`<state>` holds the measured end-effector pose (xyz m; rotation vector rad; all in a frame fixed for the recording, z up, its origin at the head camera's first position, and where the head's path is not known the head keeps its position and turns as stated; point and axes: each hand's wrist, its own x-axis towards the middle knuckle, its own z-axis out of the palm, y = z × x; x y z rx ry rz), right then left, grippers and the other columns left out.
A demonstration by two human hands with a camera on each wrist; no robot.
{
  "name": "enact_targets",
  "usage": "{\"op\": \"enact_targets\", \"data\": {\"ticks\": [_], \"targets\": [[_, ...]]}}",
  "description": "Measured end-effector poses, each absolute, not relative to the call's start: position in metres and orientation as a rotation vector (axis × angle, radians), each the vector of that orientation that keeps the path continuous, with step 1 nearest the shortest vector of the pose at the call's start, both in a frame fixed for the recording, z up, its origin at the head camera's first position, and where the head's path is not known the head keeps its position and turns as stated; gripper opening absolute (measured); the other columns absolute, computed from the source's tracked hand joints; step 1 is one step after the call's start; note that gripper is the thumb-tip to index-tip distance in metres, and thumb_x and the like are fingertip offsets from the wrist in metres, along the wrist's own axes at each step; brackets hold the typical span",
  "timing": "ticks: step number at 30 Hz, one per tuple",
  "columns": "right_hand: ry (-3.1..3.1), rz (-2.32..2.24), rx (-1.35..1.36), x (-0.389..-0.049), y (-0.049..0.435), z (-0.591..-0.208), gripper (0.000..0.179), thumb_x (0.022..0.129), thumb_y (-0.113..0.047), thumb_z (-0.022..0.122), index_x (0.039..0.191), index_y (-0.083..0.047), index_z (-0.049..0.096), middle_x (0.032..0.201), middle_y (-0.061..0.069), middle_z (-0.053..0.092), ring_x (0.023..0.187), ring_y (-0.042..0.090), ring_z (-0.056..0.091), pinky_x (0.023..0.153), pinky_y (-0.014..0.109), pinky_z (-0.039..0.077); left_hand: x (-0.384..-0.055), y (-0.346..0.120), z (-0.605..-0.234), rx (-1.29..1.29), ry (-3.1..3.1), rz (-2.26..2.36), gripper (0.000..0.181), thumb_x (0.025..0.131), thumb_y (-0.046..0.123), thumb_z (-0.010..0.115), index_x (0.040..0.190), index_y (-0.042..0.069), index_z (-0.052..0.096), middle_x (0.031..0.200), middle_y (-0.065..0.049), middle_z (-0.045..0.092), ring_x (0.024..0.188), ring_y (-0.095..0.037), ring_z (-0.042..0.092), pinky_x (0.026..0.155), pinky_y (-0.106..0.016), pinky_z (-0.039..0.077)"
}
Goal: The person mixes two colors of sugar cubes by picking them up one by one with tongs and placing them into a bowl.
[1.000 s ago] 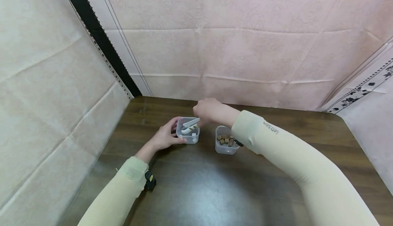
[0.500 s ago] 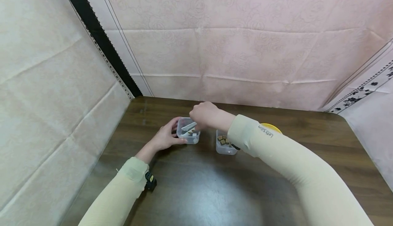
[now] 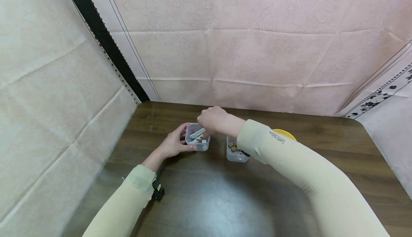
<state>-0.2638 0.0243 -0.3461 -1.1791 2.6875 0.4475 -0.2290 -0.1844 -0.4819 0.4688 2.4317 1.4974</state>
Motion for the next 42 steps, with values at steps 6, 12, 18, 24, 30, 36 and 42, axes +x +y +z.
{"op": "enact_targets", "data": {"ticks": [6,12,18,24,30,36,42], "targets": [[2.677,0.417,-1.166,-0.2658,0.0231,-0.3460,0.030,0.095,-0.040,0.082,0.107,-0.014,0.078,0.103,0.002,0.076,0.085,0.020,0.068,0.079,0.040,0.064,-0.2274,-0.1843,-0.4803,0.459,2.429,1.501,0.089,0.089,0.016,0.090,0.161,0.014,0.037,0.160,-0.016,0.047,0.149,-0.036,0.048,0.112,-0.052,0.051],[2.683,0.414,-1.143,-0.2686,0.0241,-0.3455,0.027,0.094,-0.039,0.081,0.105,-0.015,0.078,0.102,0.001,0.076,0.086,0.021,0.069,0.078,0.042,0.064,-0.2280,-0.1842,-0.4820,0.445,2.432,1.498,0.091,0.089,0.015,0.090,0.162,0.015,0.036,0.162,-0.015,0.045,0.149,-0.036,0.048,0.113,-0.052,0.051],[2.680,0.402,-1.140,-0.2686,0.0259,-0.3434,0.028,0.094,-0.040,0.081,0.106,-0.014,0.078,0.101,0.002,0.076,0.086,0.022,0.069,0.078,0.043,0.063,-0.2295,-0.1831,-0.4818,0.430,2.418,1.504,0.091,0.089,0.005,0.088,0.163,0.007,0.034,0.162,-0.023,0.043,0.150,-0.043,0.045,0.113,-0.057,0.048],[2.676,0.382,-1.154,-0.2695,0.0262,-0.3452,0.030,0.095,-0.042,0.081,0.105,-0.015,0.078,0.099,0.000,0.076,0.084,0.021,0.068,0.077,0.042,0.063,-0.2295,-0.1827,-0.4814,0.432,2.418,1.503,0.092,0.089,0.005,0.088,0.163,0.007,0.033,0.162,-0.023,0.044,0.149,-0.042,0.046,0.113,-0.056,0.049],[2.676,0.386,-1.150,-0.2710,0.0245,-0.3475,0.030,0.096,-0.043,0.080,0.107,-0.014,0.079,0.100,0.001,0.076,0.083,0.020,0.068,0.077,0.040,0.063,-0.2289,-0.1836,-0.4809,0.435,2.436,1.494,0.091,0.089,0.015,0.090,0.162,0.015,0.037,0.162,-0.015,0.046,0.149,-0.036,0.047,0.113,-0.052,0.051],[2.690,0.394,-1.132,-0.2722,0.0240,-0.3480,0.030,0.095,-0.042,0.081,0.107,-0.014,0.079,0.100,0.002,0.076,0.083,0.021,0.067,0.076,0.041,0.064,-0.2306,-0.1835,-0.4818,0.431,2.431,1.496,0.091,0.088,0.015,0.091,0.161,0.016,0.037,0.162,-0.015,0.046,0.150,-0.034,0.047,0.113,-0.051,0.051],[2.695,0.395,-1.141,-0.2714,0.0249,-0.3454,0.029,0.095,-0.040,0.081,0.106,-0.014,0.079,0.102,0.003,0.077,0.087,0.023,0.069,0.079,0.043,0.064,-0.2312,-0.1830,-0.4808,0.409,2.414,1.497,0.094,0.088,0.008,0.089,0.164,0.011,0.034,0.164,-0.020,0.042,0.151,-0.039,0.045,0.113,-0.054,0.049]]}}
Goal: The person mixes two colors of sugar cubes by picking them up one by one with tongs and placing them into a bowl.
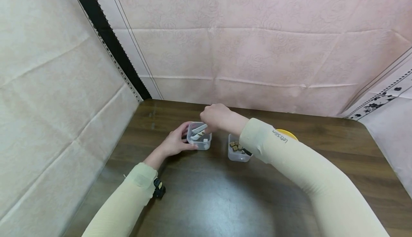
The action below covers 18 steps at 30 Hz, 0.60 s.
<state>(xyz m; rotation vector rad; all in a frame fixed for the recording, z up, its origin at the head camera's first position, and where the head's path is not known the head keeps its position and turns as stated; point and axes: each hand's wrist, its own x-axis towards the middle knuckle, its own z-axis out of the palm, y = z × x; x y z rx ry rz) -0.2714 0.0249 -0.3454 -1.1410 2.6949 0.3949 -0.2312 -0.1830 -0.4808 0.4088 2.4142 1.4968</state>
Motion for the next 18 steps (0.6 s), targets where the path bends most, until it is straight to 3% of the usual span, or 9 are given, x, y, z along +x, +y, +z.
{"op": "enact_targets", "data": {"ticks": [7,13,18], "targets": [[2.688,0.356,-1.136,-0.271,0.025,-0.342,0.029,0.095,-0.041,0.081,0.107,-0.015,0.079,0.101,0.003,0.076,0.086,0.023,0.068,0.078,0.043,0.063,-0.215,-0.177,-0.447,0.413,2.398,1.486,0.088,0.090,0.004,0.087,0.161,0.003,0.035,0.163,-0.024,0.043,0.150,-0.042,0.045,0.114,-0.053,0.049],[2.652,0.332,-1.132,-0.271,0.022,-0.344,0.028,0.095,-0.042,0.082,0.104,-0.016,0.079,0.100,0.001,0.075,0.087,0.020,0.067,0.078,0.041,0.062,-0.231,-0.183,-0.478,0.409,2.407,1.497,0.093,0.088,0.005,0.089,0.163,0.008,0.033,0.164,-0.022,0.042,0.151,-0.040,0.045,0.113,-0.055,0.049],[2.664,0.348,-1.128,-0.271,0.021,-0.346,0.026,0.094,-0.041,0.082,0.101,-0.016,0.078,0.097,0.000,0.074,0.085,0.019,0.066,0.077,0.041,0.063,-0.230,-0.184,-0.481,0.427,2.426,1.500,0.092,0.089,0.010,0.089,0.163,0.011,0.034,0.163,-0.020,0.043,0.150,-0.039,0.046,0.113,-0.054,0.050]]}}
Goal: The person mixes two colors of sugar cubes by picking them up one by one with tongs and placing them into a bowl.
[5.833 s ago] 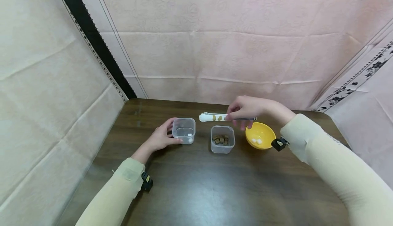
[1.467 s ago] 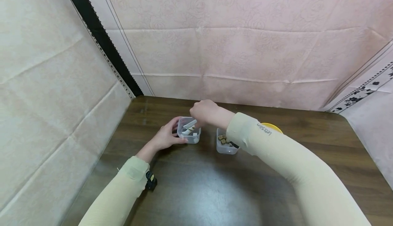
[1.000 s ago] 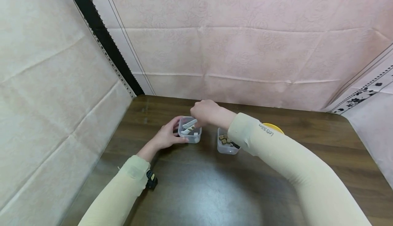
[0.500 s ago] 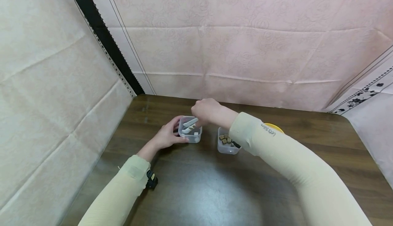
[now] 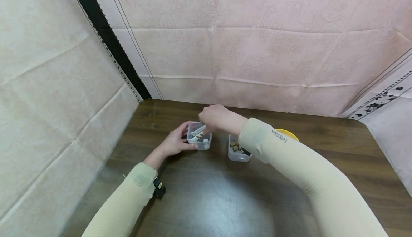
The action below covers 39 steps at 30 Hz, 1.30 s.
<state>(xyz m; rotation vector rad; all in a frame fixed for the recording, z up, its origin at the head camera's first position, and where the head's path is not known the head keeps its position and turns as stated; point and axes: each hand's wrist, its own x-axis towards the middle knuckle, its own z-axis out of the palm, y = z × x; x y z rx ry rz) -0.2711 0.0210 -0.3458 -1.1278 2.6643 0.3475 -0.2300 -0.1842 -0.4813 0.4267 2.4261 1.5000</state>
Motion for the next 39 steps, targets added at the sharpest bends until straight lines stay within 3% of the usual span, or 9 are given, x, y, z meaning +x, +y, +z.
{"op": "enact_targets", "data": {"ticks": [21,39], "targets": [[2.665,0.339,-1.121,-0.272,0.023,-0.342,0.025,0.094,-0.041,0.082,0.099,-0.016,0.079,0.096,0.000,0.074,0.082,0.020,0.065,0.075,0.041,0.062,-0.231,-0.185,-0.483,0.420,2.431,1.489,0.091,0.087,0.017,0.092,0.161,0.019,0.037,0.161,-0.012,0.046,0.149,-0.033,0.048,0.112,-0.049,0.052],[2.629,0.343,-1.139,-0.271,0.016,-0.343,0.024,0.094,-0.039,0.082,0.097,-0.016,0.079,0.091,-0.001,0.073,0.076,0.016,0.059,0.073,0.038,0.061,-0.227,-0.181,-0.470,0.403,2.382,1.504,0.092,0.090,0.004,0.087,0.164,0.008,0.033,0.163,-0.021,0.042,0.151,-0.040,0.044,0.114,-0.056,0.049]]}}
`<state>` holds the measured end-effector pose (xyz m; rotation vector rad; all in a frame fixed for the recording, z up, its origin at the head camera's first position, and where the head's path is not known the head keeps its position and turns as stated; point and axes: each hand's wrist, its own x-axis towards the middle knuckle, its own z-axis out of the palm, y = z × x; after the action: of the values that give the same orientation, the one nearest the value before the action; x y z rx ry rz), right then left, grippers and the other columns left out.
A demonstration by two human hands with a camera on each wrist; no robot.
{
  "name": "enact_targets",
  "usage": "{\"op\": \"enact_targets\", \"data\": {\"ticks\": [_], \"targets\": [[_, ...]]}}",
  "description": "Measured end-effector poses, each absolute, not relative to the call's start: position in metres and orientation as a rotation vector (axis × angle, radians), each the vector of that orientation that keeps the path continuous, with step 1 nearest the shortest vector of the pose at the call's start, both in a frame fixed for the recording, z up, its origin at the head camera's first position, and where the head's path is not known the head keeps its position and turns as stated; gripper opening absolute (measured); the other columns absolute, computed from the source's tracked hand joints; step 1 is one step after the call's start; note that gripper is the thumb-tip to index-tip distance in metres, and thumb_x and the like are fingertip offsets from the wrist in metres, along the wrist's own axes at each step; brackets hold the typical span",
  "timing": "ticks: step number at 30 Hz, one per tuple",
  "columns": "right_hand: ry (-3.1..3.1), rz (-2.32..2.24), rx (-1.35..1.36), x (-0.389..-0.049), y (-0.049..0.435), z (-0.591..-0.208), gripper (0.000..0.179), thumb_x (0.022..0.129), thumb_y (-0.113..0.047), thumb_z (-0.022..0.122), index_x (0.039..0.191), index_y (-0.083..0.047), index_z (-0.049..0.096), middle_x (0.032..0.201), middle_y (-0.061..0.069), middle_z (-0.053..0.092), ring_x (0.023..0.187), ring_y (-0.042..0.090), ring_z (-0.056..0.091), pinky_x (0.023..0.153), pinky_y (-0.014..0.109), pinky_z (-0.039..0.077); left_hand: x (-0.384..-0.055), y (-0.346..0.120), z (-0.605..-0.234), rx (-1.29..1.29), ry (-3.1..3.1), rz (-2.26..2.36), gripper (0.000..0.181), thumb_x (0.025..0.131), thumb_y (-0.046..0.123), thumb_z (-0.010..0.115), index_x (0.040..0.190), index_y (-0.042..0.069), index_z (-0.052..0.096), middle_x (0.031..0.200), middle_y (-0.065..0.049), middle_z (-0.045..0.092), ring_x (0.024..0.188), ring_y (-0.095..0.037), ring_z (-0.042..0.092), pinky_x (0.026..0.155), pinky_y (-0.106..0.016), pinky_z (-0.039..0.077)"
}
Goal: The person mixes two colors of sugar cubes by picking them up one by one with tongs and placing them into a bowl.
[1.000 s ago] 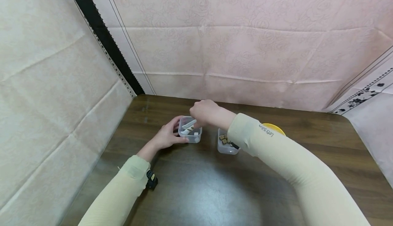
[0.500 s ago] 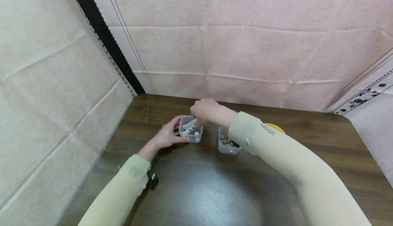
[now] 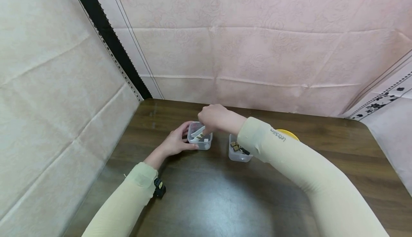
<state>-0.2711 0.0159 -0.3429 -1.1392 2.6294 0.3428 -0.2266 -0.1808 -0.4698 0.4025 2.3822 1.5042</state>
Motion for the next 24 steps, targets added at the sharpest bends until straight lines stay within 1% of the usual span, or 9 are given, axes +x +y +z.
{"op": "enact_targets", "data": {"ticks": [4,7,12,17,20,24], "targets": [[2.641,0.358,-1.119,-0.271,0.016,-0.343,0.025,0.094,-0.039,0.082,0.102,-0.016,0.080,0.095,-0.001,0.074,0.079,0.016,0.063,0.074,0.037,0.062,-0.218,-0.178,-0.453,0.418,2.372,1.509,0.088,0.090,0.004,0.086,0.162,0.005,0.035,0.162,-0.022,0.044,0.150,-0.041,0.045,0.114,-0.054,0.050],[2.641,0.365,-1.121,-0.271,0.016,-0.343,0.026,0.095,-0.040,0.082,0.104,-0.016,0.080,0.096,-0.001,0.075,0.080,0.017,0.064,0.075,0.037,0.062,-0.215,-0.178,-0.449,0.425,2.368,1.519,0.087,0.091,0.004,0.086,0.161,0.005,0.035,0.161,-0.023,0.044,0.150,-0.042,0.045,0.113,-0.054,0.050],[2.632,0.363,-1.142,-0.270,0.015,-0.344,0.026,0.095,-0.040,0.082,0.100,-0.015,0.079,0.091,-0.002,0.073,0.077,0.016,0.062,0.074,0.037,0.062,-0.216,-0.178,-0.450,0.428,2.369,1.531,0.087,0.090,0.003,0.086,0.161,0.005,0.036,0.160,-0.023,0.046,0.149,-0.042,0.046,0.113,-0.055,0.050],[2.643,0.383,-1.151,-0.271,0.012,-0.348,0.024,0.094,-0.040,0.081,0.093,-0.017,0.077,0.089,-0.003,0.072,0.076,0.016,0.060,0.073,0.040,0.062,-0.225,-0.181,-0.468,0.436,2.381,1.522,0.090,0.089,0.002,0.087,0.162,0.006,0.036,0.161,-0.023,0.045,0.149,-0.042,0.046,0.113,-0.056,0.049],[2.660,0.392,-1.156,-0.271,0.011,-0.351,0.024,0.093,-0.039,0.082,0.093,-0.016,0.075,0.090,-0.002,0.073,0.076,0.016,0.059,0.073,0.041,0.063,-0.232,-0.184,-0.481,0.438,2.387,1.519,0.093,0.088,0.002,0.088,0.163,0.008,0.034,0.163,-0.022,0.043,0.151,-0.042,0.044,0.113,-0.057,0.049],[2.664,0.396,-1.166,-0.270,0.010,-0.352,0.024,0.093,-0.039,0.082,0.095,-0.016,0.075,0.096,0.000,0.074,0.078,0.017,0.061,0.076,0.042,0.063,-0.232,-0.185,-0.483,0.455,2.387,1.532,0.093,0.089,0.005,0.088,0.164,0.011,0.033,0.164,-0.020,0.042,0.151,-0.041,0.044,0.114,-0.057,0.049]]}}
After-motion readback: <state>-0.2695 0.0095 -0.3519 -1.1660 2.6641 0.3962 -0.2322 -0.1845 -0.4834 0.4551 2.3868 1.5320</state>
